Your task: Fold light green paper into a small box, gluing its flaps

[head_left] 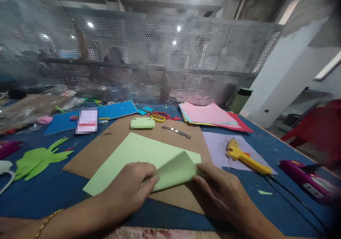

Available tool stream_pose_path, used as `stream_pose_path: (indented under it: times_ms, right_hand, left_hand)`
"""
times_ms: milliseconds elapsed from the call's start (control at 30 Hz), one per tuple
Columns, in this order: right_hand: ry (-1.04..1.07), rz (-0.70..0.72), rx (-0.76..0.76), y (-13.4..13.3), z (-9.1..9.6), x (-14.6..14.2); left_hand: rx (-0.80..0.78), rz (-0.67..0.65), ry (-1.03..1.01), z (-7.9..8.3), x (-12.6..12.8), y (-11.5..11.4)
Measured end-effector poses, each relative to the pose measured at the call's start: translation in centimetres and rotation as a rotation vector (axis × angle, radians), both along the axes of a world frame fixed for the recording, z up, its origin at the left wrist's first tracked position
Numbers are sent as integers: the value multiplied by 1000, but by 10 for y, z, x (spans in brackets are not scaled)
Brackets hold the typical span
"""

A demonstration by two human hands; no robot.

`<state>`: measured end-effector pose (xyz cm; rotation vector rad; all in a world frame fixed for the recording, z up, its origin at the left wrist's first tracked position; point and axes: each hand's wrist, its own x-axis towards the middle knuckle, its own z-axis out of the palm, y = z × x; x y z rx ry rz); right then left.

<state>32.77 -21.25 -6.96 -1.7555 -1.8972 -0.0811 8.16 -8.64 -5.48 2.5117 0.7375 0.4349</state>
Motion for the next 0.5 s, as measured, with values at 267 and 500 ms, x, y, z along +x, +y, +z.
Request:
stream_pose_path:
  times_ms: [267,500]
  right_hand:
    - [-83,43,115,29,2,24]
    - [-246,68,7,28,-9,19]
  left_hand:
    - [-192,307,-26,-3,10,38]
    - [104,232,169,-4,-1,36]
